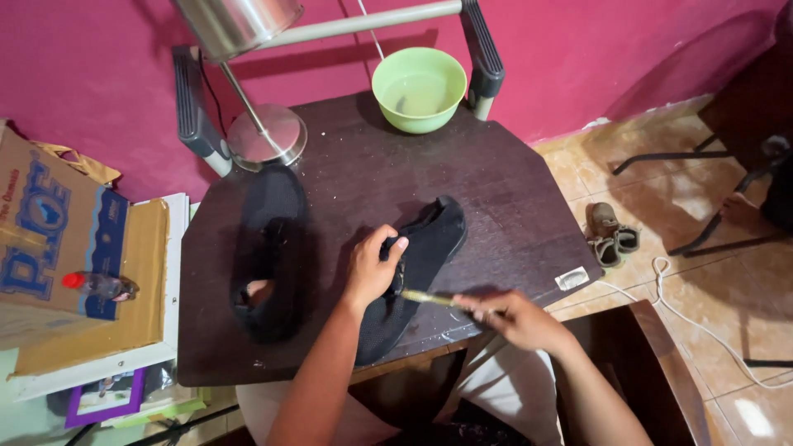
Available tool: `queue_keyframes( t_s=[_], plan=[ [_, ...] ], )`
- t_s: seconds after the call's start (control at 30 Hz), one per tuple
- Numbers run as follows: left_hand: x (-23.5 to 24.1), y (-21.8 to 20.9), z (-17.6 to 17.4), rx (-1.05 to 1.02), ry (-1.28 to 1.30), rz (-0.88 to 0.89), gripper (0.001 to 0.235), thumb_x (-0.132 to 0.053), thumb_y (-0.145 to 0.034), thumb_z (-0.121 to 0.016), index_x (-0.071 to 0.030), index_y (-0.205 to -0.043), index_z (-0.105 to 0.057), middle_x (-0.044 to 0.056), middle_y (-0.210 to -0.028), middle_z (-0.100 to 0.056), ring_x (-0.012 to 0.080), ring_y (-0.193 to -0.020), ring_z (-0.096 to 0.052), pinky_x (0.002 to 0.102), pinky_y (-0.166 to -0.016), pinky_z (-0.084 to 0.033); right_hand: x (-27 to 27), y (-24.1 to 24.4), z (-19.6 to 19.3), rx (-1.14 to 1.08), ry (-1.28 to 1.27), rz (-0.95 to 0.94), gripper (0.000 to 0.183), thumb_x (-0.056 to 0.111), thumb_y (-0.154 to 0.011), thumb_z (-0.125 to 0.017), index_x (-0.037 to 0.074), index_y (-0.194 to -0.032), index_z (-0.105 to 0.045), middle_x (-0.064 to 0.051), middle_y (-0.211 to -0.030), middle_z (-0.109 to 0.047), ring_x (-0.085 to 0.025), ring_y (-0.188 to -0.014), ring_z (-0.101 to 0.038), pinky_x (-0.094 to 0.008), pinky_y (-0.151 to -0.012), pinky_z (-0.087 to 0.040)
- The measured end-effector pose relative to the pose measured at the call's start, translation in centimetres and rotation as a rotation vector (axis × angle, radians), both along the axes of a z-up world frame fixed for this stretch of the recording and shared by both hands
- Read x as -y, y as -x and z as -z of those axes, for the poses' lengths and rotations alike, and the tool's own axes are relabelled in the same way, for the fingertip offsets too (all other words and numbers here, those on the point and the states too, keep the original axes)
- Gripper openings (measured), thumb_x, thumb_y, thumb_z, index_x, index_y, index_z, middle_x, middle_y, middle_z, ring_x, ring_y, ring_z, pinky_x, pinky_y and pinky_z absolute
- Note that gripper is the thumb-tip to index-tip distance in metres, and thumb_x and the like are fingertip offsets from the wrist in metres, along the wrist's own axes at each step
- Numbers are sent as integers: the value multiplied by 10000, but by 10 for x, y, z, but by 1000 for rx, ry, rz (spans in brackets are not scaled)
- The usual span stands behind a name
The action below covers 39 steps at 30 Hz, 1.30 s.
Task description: The person scrubs a black sneaker with a toothbrush, repeatedly dipping the brush into a green bowl of water and brushing the shoe's upper, laces, and sides. The person rotates the shoe to access different areas and continues scrubbing throughout the clip.
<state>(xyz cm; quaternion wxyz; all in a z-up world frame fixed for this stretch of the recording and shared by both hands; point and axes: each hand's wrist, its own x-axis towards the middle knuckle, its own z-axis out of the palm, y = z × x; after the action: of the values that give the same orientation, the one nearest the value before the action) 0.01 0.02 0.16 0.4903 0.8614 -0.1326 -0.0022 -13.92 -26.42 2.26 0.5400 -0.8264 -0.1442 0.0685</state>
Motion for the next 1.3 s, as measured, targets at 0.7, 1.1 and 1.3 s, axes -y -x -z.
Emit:
queue_keyframes(
  t_s=[0.7,1.1,1.3],
  plan=[
    [-1,0,3,-16,-39,-2,245,-426,-972,-668,-200,-1064,-685,123,-1019,-750,374,-1058,-699,495,-901,-560,22,-5,20,-52,52,-73,321,17,-857,-697,115,-1133,-828,-157,-983,-860,-309,-967,-800,-459,-849,-600],
    [3,-2,14,94,-64,-12,237,-426,-968,-670,-200,-1040,-681,136,-935,-742,390,-973,-723,512,-848,-574,66,-190,-34,295,152,416,371,119,-1067,-564,151,-1427,-647,-258,-752,-651,-352,-768,-647,-483,-742,-492],
    [6,-3,17,117,-46,-28,231,-411,-961,-683,-194,-1042,-676,144,-914,-739,398,-948,-727,520,-826,-577,48,-361,-18,72,822,556,348,452,-917,-598,553,-1240,-678,-11,-1045,-772,-304,-1042,-726,-483,-866,-587]
  ],
)
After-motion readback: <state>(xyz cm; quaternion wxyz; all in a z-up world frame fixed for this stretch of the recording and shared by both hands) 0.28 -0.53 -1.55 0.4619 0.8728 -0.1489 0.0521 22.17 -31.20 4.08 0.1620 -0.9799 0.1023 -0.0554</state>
